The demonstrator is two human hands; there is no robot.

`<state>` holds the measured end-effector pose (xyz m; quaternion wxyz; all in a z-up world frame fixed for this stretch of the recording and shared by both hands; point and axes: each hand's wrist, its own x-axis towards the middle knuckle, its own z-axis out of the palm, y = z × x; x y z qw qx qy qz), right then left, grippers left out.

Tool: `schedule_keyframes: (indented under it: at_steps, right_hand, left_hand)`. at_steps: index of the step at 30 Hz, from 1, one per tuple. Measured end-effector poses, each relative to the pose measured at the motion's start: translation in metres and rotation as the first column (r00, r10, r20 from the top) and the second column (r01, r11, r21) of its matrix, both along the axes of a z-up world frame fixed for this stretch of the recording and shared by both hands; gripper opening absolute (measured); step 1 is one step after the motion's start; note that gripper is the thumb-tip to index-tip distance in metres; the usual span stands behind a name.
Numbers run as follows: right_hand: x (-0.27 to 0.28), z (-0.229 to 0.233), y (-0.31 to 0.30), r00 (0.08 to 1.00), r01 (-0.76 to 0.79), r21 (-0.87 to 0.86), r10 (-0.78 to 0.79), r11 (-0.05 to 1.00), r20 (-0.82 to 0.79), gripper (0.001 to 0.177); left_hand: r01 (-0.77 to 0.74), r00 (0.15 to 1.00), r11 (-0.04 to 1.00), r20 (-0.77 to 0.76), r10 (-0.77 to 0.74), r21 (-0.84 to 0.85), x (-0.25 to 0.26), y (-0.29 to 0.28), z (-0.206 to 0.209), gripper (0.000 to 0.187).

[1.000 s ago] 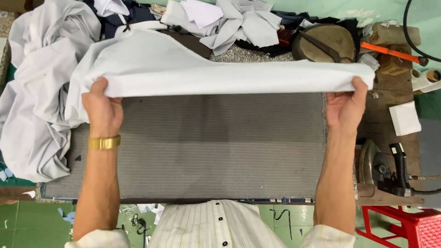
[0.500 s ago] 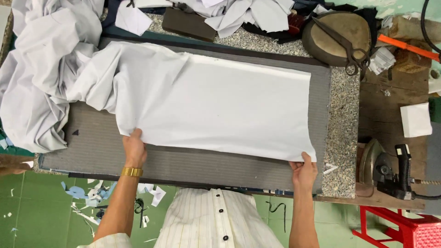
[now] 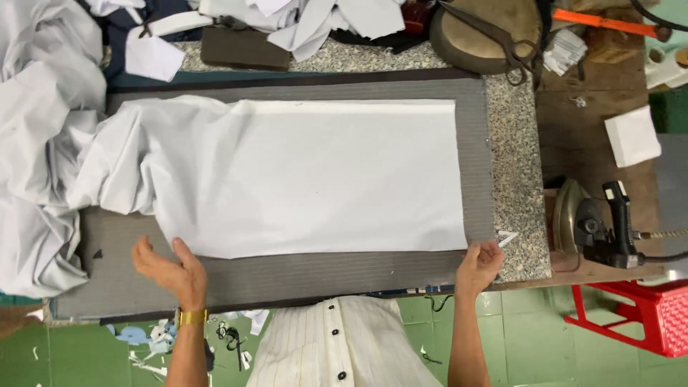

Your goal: The person irons a large white fabric on a table using a steam iron, smoothing it out and folding it. They then use a ruler and chalk to mark lines on the fabric.

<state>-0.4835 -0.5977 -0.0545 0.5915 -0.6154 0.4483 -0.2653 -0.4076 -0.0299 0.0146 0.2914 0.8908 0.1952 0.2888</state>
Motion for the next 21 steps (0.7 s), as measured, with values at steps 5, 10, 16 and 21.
schedule_keyframes:
  at_steps: [5,10,16,21]
  right_hand:
    - [0.044,0.033,0.021,0.939,-0.342,-0.778,0.222,0.527,-0.262,0.03]
    - [0.099,0.039,0.042,0.84,-0.534,-0.755,0.341,0.38,-0.423,0.037]
    - [0.184,0.031,0.017,0.782,-0.587,-0.77,0.423,0.25,-0.458,0.031]
    - [0.26,0.03,-0.001,0.705,-0.658,-0.736,0.472,0.159,-0.529,0.031]
  left_hand:
    - [0.477,0.877,0.839,-0.082,-0.473,0.261,0.052,-0.061,0.021,0.047]
    - [0.656,0.754,0.707,-0.183,-0.631,0.266,0.127,-0.103,-0.003,0.047]
    - [0.73,0.678,0.567,-0.3,-0.671,0.382,0.217,-0.127,-0.03,0.044]
    - [0.774,0.627,0.49,-0.375,-0.683,0.401,0.272,-0.142,-0.044,0.045]
